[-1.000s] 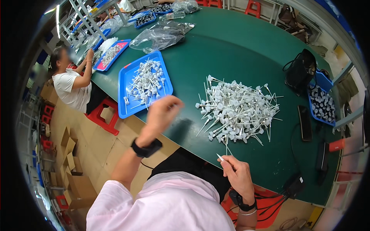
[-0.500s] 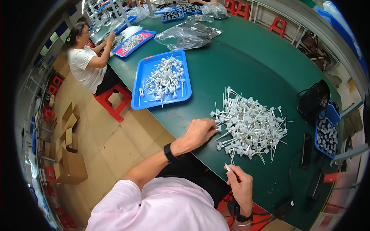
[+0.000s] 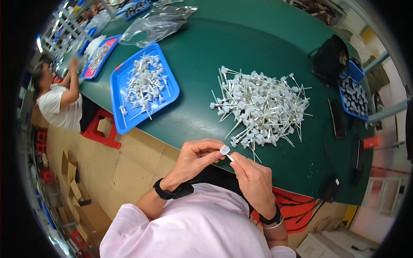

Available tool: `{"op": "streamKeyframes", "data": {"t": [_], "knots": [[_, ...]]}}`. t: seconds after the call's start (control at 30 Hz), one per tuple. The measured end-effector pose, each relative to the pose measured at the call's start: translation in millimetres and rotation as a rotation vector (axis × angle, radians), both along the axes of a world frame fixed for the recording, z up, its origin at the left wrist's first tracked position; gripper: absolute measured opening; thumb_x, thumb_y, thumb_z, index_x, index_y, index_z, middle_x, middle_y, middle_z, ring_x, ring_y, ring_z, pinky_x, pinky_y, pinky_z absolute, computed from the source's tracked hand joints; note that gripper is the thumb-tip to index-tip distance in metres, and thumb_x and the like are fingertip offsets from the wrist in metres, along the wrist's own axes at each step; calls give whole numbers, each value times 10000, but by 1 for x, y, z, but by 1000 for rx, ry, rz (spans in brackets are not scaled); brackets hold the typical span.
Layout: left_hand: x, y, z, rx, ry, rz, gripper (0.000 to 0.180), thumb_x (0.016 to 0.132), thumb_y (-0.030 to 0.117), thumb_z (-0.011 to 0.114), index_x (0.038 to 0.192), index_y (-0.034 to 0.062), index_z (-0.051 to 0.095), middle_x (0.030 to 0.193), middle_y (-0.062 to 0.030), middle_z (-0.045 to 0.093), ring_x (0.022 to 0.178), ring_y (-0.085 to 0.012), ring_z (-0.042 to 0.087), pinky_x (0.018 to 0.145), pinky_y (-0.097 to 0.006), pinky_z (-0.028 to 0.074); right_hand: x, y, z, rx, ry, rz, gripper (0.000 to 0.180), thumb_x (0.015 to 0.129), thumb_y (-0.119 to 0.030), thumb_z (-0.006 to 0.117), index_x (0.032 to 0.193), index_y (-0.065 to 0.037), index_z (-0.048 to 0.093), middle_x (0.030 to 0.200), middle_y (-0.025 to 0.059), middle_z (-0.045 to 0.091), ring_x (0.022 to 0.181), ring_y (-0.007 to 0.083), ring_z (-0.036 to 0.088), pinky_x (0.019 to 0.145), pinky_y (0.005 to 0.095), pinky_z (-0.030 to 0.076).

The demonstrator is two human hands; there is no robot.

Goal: Assembling small white plastic components by hand at a workbench.

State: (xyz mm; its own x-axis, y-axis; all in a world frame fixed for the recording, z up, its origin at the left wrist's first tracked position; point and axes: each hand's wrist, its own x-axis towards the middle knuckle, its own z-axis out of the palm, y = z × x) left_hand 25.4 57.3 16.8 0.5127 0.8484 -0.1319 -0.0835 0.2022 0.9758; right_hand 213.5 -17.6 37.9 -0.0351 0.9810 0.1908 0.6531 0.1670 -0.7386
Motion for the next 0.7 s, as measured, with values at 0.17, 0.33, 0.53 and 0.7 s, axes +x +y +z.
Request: {"op": "streamKeyframes", "data": {"t": [0.17,0.33,0.53,0.7], "knots": [[2,3,3,-74,-27,-22,186,936,0,658,1110,-16,721,1115,-109,705,964,-133,658,817,-260,555,-5,-2,-3,11,-81,-42,174,964,-187,631,1113,-99,610,709,93,581,555,314,592,490,412,458],[-2,-1,-12,17,-62,-18,185,945,20,670,1118,-31,711,1100,-73,696,924,-98,632,802,-218,515,-6,-5,2,-21,-94,-57,169,972,-193,617,1096,-80,600,741,108,609,585,333,614,507,423,469],[9,-10,-10,-67,-80,160,162,924,-15,679,1076,-21,732,1087,-76,683,915,-100,640,794,-216,515,-8,0,3,-77,45,-89,204,969,-191,622,1097,-34,591,807,148,656,654,366,636,550,426,483],[10,-13,-10,87,-36,226,176,914,-41,673,1076,-18,739,1069,-80,668,909,-101,643,779,-210,516,-3,0,-11,-228,413,-81,245,961,-175,658,1142,-18,606,728,59,608,569,208,568,541,320,431]]}}
